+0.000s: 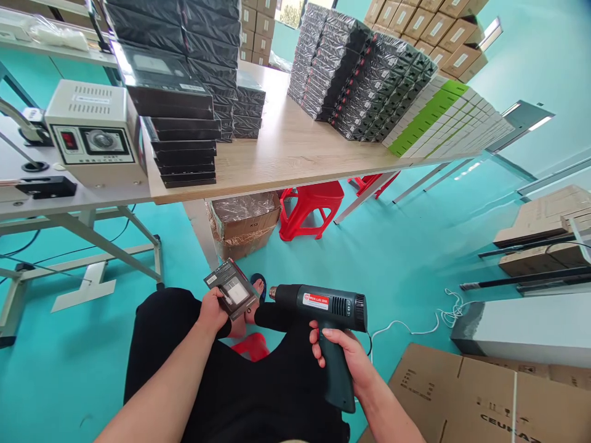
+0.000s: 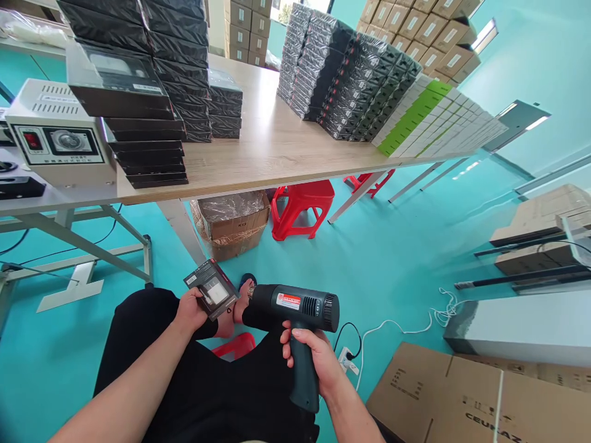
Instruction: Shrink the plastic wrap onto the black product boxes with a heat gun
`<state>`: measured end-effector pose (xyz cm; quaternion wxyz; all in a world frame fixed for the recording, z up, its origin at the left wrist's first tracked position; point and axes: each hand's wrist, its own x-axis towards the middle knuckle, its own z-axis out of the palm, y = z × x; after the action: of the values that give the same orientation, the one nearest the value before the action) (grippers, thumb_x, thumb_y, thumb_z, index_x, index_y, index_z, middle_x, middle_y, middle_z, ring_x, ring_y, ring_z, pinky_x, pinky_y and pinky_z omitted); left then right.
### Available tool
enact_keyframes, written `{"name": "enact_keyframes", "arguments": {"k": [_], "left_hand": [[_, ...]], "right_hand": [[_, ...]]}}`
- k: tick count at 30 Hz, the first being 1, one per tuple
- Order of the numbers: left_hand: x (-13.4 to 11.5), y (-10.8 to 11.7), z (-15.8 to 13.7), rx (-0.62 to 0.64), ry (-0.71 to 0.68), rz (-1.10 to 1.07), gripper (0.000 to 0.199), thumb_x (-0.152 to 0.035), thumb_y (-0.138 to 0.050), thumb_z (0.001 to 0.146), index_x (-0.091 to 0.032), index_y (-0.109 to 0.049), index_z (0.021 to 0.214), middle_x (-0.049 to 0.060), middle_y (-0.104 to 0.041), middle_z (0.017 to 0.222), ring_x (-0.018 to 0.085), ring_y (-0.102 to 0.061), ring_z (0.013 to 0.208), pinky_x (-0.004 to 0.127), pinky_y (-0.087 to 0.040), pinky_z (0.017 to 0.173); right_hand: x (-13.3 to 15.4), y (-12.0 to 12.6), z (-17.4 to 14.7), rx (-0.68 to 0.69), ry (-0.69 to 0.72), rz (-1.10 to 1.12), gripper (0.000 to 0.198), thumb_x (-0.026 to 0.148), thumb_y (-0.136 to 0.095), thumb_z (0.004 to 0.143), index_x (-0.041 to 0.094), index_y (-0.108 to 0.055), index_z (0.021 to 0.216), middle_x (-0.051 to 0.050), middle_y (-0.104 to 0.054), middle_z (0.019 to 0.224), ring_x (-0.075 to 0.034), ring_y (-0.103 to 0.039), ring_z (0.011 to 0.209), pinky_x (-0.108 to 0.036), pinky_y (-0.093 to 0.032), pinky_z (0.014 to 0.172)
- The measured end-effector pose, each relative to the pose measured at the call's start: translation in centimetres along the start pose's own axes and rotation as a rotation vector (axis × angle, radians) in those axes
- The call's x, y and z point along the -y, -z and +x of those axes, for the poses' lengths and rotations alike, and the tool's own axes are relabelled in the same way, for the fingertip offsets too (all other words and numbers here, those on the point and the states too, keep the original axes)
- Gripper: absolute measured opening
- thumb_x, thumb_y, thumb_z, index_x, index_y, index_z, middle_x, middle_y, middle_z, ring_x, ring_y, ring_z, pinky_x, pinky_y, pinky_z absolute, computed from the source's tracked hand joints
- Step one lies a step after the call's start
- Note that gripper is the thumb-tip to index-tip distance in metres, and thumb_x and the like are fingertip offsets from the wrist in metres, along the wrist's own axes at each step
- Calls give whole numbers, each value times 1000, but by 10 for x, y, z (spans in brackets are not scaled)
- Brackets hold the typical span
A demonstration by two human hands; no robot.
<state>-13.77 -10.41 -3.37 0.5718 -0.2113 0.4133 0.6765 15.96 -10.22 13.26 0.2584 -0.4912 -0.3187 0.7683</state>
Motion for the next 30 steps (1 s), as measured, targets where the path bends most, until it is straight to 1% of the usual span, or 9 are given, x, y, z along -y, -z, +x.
{"name": "enact_keyframes", "arguments": {"k": [3,8,13,19,22,24,27,28,30], "left_hand": [[0,2,7,-13,-55,22,29,-10,-48,52,-16,-59,79,6,-63,72,25,-65,73,42,-57,72],[0,6,11,-8,-38,15,27,-13,-49,53,-16,-59,78,7,-63,71,26,-64,75,43,-56,72],[0,8,10,33,-30,-7,24,-15,-47,51,-15,-56,73,8,-63,72,24,-62,66,42,-56,66],[1,10,11,12,-38,-19,26,-14,-46,48,-16,-54,73,7,-61,69,24,-62,62,41,-56,63],[2,12,13,45,-26,-6,25,-15,-46,49,-16,-53,73,7,-61,67,24,-61,60,42,-55,60],[2,13,14,67,-21,5,26,-16,-46,50,-16,-54,74,7,-61,68,24,-61,58,43,-55,60],[3,14,13,82,32,17,25,-17,-47,52,-16,-55,76,8,-61,69,25,-62,59,44,-55,62],[3,14,12,86,73,29,25,-18,-47,53,-16,-55,76,8,-61,69,26,-63,60,44,-55,62],[5,13,11,95,174,69,26,-19,-47,55,-15,-57,79,9,-61,68,28,-64,62,45,-55,60]], "right_hand": [[-1,5,-8,19,-14,-52,29,26,-54,84,10,-63,106,-9,-65,84,-16,-60,64,-26,-48,52],[-4,4,-12,82,-48,-96,29,25,-55,83,10,-63,106,-10,-66,85,-16,-61,62,-26,-48,52],[-2,-5,-12,146,-95,-131,29,25,-58,80,10,-62,105,-10,-66,83,-17,-62,62,-27,-48,52],[0,-10,-13,119,-73,-171,28,26,-59,80,11,-63,104,-9,-66,84,-16,-61,62,-28,-48,54],[-3,-11,-15,195,-112,-201,29,24,-59,80,11,-64,105,-9,-66,85,-16,-61,63,-27,-48,54],[-6,-10,-14,191,-90,-211,31,25,-61,79,11,-64,107,-9,-66,87,-16,-61,63,-28,-48,55],[-9,-7,-13,65,-9,-219,31,27,-61,81,12,-63,107,-8,-66,87,-15,-60,63,-28,-49,56],[-9,-5,-14,52,-15,-218,30,28,-60,81,12,-63,106,-9,-66,86,-15,-60,63,-28,-49,56],[-9,-2,-16,102,-66,-197,30,26,-59,81,10,-63,106,-9,-66,85,-15,-61,61,-26,-48,52]]}}
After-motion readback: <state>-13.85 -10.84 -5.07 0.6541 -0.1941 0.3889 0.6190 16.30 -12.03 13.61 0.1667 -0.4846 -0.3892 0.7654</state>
